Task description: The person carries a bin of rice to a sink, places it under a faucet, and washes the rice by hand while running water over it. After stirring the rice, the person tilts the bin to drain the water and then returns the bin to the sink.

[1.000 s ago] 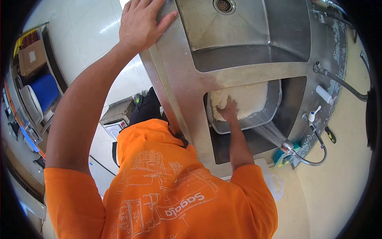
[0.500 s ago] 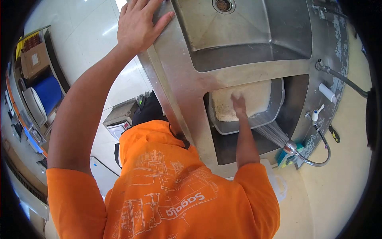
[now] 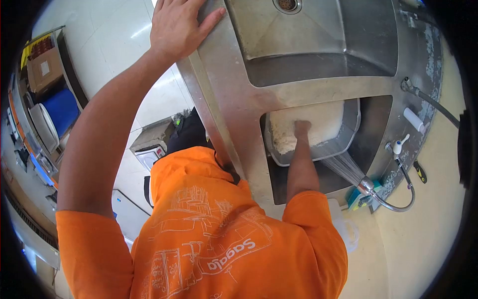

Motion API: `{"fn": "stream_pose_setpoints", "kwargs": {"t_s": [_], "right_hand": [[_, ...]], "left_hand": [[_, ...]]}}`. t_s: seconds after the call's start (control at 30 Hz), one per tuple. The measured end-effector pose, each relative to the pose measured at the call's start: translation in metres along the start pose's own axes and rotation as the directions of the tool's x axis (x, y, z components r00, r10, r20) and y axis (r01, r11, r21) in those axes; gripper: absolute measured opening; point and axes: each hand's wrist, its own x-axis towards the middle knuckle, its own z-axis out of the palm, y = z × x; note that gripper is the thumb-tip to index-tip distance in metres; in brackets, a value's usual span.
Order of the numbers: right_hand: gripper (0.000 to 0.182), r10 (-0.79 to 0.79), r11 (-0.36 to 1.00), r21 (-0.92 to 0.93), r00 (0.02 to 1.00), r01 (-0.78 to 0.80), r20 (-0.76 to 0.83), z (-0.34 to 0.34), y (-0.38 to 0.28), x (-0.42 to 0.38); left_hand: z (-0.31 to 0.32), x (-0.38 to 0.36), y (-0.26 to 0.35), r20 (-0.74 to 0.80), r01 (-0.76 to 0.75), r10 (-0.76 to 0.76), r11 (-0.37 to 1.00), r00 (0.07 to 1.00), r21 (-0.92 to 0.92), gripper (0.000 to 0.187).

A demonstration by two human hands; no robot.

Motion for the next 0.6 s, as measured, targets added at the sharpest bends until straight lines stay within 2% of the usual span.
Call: {"fn": "stream_pose_setpoints", "kwargs": {"t_s": [0.03,0.07,0.1,0.13,0.17,0.2,0.23,0.3,0.37,0.47,0.5,0.57,0.6], "right_hand": [[0.028,-0.010,0.971,0.240,0.999,0.022,-0.050,-0.008,0.012,-0.004],[0.028,-0.010,0.885,0.462,0.995,0.056,-0.102,-0.018,0.024,-0.014],[0.028,0.062,0.730,0.684,0.994,0.014,-0.086,-0.029,0.032,-0.023],[0.029,0.133,0.517,0.856,0.989,-0.008,-0.071,-0.046,0.037,-0.036],[0.031,0.227,0.224,0.969,0.973,-0.104,0.052,-0.085,0.028,-0.064],[0.033,0.277,-0.098,0.979,0.940,-0.180,0.200,-0.104,0.023,-0.081],[0.036,0.273,0.089,0.995,0.962,-0.037,0.011,-0.097,0.038,-0.075],[0.044,0.161,0.433,0.865,0.922,0.255,-0.352,-0.083,0.081,-0.050],[0.045,0.382,0.613,0.783,0.828,0.104,-0.410,-0.116,0.085,-0.049],[0.051,0.436,0.556,0.787,0.712,0.267,-0.550,-0.097,0.105,0.016],[0.052,0.457,0.519,0.804,0.700,0.292,-0.549,-0.092,0.111,0.032],[0.054,0.440,0.384,0.847,0.733,0.368,-0.519,-0.075,0.112,0.053],[0.055,0.413,0.273,0.876,0.774,0.397,-0.480,-0.065,0.114,0.060]], "left_hand": [[0.000,0.001,0.001,-0.007,0.004,-0.004,1.000,1.000,0.009,0.047],[0.000,0.001,0.001,-0.013,0.011,-0.011,1.000,1.000,0.016,0.047],[0.000,0.001,0.001,-0.009,0.006,-0.006,1.000,1.000,0.006,0.047],[0.000,0.001,-0.001,-0.005,0.004,-0.004,1.000,1.000,-0.001,0.047],[0.000,0.000,-0.002,0.002,0.004,-0.004,1.000,1.000,-0.007,0.047],[-0.001,0.000,-0.002,0.005,0.005,-0.005,1.000,1.000,-0.016,0.047],[-0.002,0.001,-0.001,0.012,0.007,-0.007,1.000,1.000,-0.028,0.046],[-0.002,0.001,0.001,0.014,0.008,-0.008,0.999,1.000,-0.035,0.046],[-0.002,0.001,0.000,0.008,0.011,-0.011,1.000,1.000,-0.017,0.046],[0.001,0.000,-0.002,0.001,0.008,-0.008,1.000,1.000,-0.014,0.045],[0.000,0.001,-0.002,0.003,0.006,-0.006,1.000,1.000,-0.010,0.045],[0.000,0.001,-0.002,0.008,0.003,-0.003,1.000,1.000,-0.010,0.045],[0.001,0.001,-0.001,0.009,0.011,-0.011,1.000,1.000,-0.008,0.045]]}}
